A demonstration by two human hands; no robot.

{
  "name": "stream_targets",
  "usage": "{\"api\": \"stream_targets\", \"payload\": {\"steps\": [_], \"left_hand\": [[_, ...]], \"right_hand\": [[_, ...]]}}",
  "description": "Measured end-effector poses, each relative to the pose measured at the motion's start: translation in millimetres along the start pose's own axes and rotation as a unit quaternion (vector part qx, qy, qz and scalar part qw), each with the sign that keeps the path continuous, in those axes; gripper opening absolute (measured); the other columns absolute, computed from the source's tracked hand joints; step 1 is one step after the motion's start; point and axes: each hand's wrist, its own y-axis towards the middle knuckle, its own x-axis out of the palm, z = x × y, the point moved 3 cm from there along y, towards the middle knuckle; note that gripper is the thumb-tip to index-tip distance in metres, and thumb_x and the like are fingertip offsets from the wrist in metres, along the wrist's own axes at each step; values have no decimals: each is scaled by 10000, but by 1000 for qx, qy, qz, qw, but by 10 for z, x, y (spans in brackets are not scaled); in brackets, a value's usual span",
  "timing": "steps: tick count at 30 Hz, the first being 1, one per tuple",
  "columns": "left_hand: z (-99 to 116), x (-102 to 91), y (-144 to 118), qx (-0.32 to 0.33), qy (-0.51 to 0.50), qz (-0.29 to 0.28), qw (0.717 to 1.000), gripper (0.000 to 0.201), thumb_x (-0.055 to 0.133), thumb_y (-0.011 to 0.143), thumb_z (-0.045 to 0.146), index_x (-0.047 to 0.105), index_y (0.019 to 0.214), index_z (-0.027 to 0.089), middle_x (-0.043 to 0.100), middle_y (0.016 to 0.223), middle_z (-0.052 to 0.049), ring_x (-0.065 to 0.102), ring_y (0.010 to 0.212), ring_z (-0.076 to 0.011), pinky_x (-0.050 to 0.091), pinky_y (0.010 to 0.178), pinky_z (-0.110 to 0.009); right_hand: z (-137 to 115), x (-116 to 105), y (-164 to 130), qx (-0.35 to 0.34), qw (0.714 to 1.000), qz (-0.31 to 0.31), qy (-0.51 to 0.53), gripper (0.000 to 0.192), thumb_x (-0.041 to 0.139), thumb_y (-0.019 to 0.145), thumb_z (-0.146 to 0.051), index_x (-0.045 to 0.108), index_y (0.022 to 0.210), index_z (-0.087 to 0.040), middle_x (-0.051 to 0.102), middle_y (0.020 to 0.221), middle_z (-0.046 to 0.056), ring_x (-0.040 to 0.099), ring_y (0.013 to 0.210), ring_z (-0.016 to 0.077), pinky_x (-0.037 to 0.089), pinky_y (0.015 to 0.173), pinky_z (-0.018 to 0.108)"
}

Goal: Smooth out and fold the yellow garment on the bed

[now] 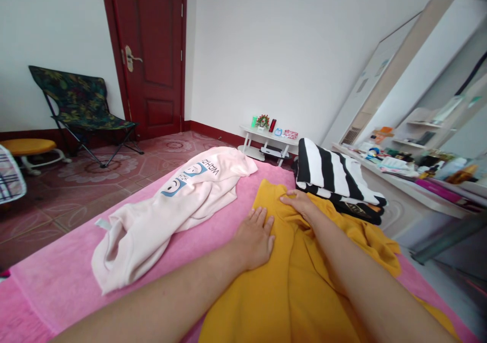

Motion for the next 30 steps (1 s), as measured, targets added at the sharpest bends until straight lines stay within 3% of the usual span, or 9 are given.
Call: {"api": "stream_targets", "payload": {"steps": [3, 5, 9, 12, 14, 18, 21, 26, 30], "left_hand": [[8, -4, -7, 21, -9, 9, 1000, 546, 255, 937, 357, 330, 1418, 110, 218, 1510, -144, 206, 1386, -262, 171, 1136, -418], [10, -3, -7, 30, -13, 10, 999, 540, 258, 936, 352, 331, 1419, 121, 227, 1509, -136, 216, 1383, -258, 179, 1135, -413], [7, 10, 5, 29, -16, 4, 999, 545, 247, 937, 349, 329, 1420, 109, 244, 1502, -145, 220, 1381, -264, 174, 1136, -412], [2, 25, 14, 29, -16, -3, 999, 551, 233, 942, 351, 315, 1425, 101, 245, 1498, -160, 207, 1384, -267, 163, 1136, -415], [-7, 35, 17, 32, -17, -8, 999, 557, 226, 945, 365, 299, 1433, 105, 232, 1502, -163, 191, 1389, -268, 157, 1134, -421], [-31, 47, 16, 39, -21, -22, 999, 585, 196, 952, 426, 273, 1446, 123, 206, 1512, -155, 172, 1392, -277, 151, 1131, -427], [-38, 44, 10, 41, -22, -39, 998, 619, 168, 950, 478, 267, 1451, 128, 197, 1515, -151, 154, 1397, -275, 140, 1132, -426], [-26, 26, -6, 39, -22, -41, 998, 630, 157, 946, 503, 277, 1449, 142, 194, 1519, -136, 144, 1401, -254, 127, 1135, -413], [-19, 35, -13, 34, -19, -44, 998, 627, 168, 944, 504, 285, 1444, 143, 206, 1516, -131, 156, 1399, -248, 136, 1131, -405]], "right_hand": [[12, -109, -15, -54, 985, 84, -138, 401, 629, 684, -239, 616, 1083, -193, 642, 738, 5, 603, 682, 169, 459, 626, 265], [-10, -130, -69, -86, 956, 125, -251, 314, 562, 732, -209, 665, 1028, -227, 656, 838, 38, 612, 777, 200, 453, 687, 298], [-154, -16, -195, -109, 894, 83, -426, 268, 480, 797, -162, 722, 900, -215, 638, 1030, 114, 604, 926, 247, 437, 776, 338], [-294, 119, -228, -194, 851, 72, -482, 337, 426, 869, -247, 646, 1123, -236, 576, 1230, 100, 532, 1108, 258, 398, 913, 372], [-257, 224, -192, -225, 854, 23, -469, 420, 348, 918, -346, 525, 1284, -241, 492, 1358, 72, 434, 1241, 255, 326, 1016, 404], [29, 365, -74, -140, 884, -124, -429, 565, 253, 937, -448, 312, 1434, -187, 234, 1518, 46, 159, 1404, 249, 191, 1108, 455], [32, 303, -85, -150, 904, -166, -364, 605, 369, 895, -475, 387, 1398, -140, 270, 1499, 86, 205, 1391, 263, 201, 1113, 430], [-87, -359, -295, -214, 927, -119, -285, 349, 441, 851, -351, 693, 1032, -193, 673, 1119, 47, 608, 1038, 211, 429, 945, 328], [238, -1263, -514, -107, 940, -61, -319, 205, 601, 706, -279, 719, 835, -172, 725, 882, 52, 655, 805, 210, 489, 772, 307]]}}
